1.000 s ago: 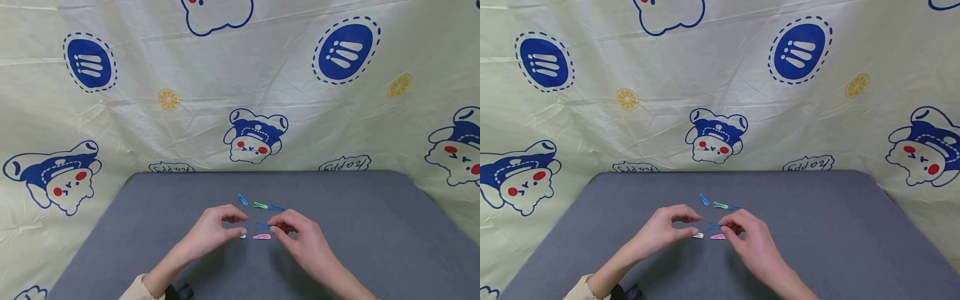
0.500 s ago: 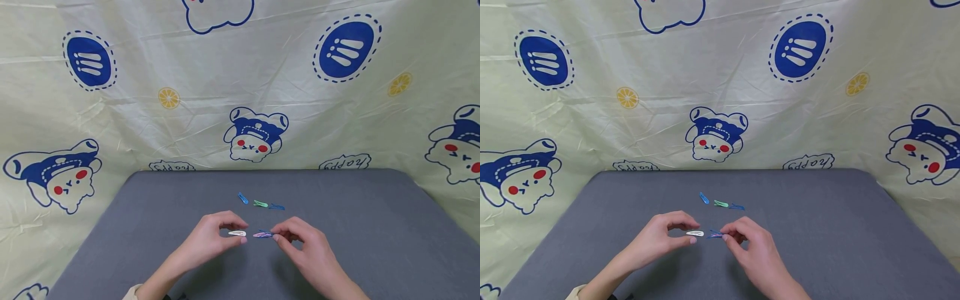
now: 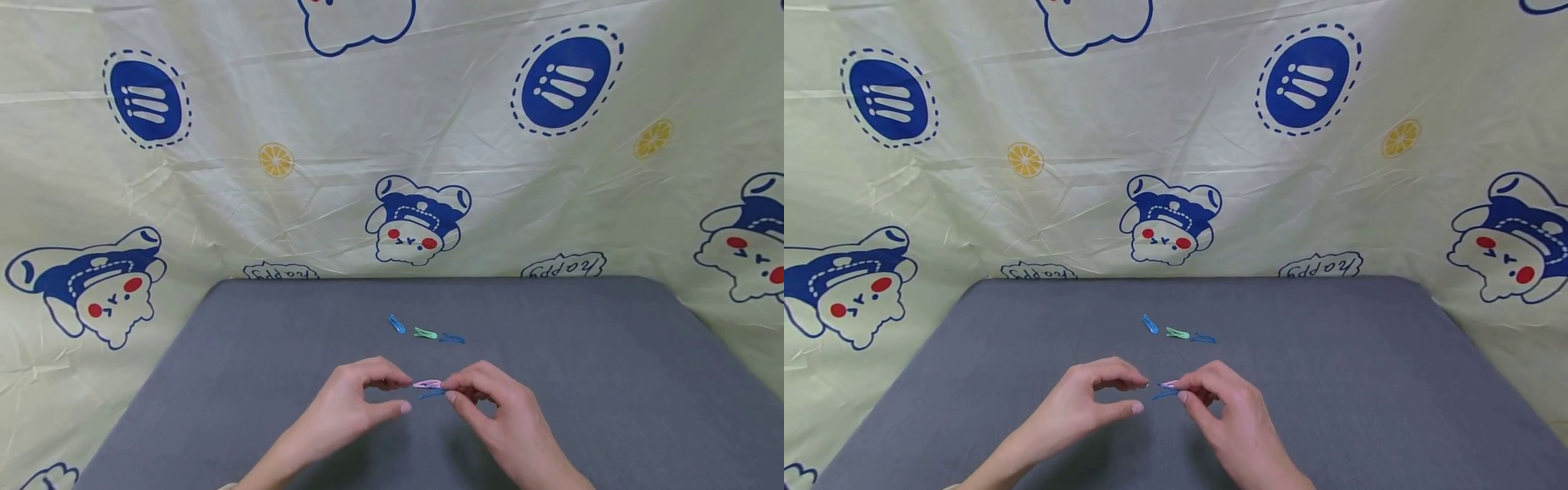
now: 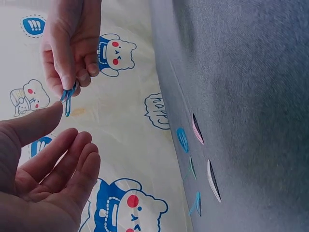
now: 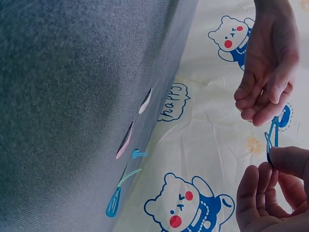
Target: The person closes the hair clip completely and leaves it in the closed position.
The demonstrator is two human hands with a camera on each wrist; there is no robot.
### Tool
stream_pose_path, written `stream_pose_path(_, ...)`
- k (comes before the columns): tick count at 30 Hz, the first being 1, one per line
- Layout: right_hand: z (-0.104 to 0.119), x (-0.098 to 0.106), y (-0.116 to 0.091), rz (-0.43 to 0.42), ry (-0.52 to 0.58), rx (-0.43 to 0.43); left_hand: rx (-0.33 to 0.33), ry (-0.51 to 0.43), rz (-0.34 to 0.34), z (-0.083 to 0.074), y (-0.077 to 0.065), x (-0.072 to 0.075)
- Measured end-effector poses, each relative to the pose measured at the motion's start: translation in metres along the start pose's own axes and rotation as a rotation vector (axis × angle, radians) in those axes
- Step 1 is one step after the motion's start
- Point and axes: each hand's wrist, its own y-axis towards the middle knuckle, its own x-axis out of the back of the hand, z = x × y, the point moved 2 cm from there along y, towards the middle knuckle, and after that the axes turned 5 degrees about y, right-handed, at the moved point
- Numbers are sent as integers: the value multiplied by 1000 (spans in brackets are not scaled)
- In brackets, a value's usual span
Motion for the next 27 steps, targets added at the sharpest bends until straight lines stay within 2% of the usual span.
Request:
stream_pose_path(8,2,0,-1,5,10,57,-82,28,-76,-3,-2,-8)
stream_pose_path(16,3,-4,-4,16,22,96,-127,42,-99,-6,-4,-14)
stream_pose_path(23,1,-6,-6,2,11,128,-213,47,-153,-5,-4,-19)
stream_pose_path(27,0,-7,-5,-3,7,94,-179,-11,-199,-5,-5,-20)
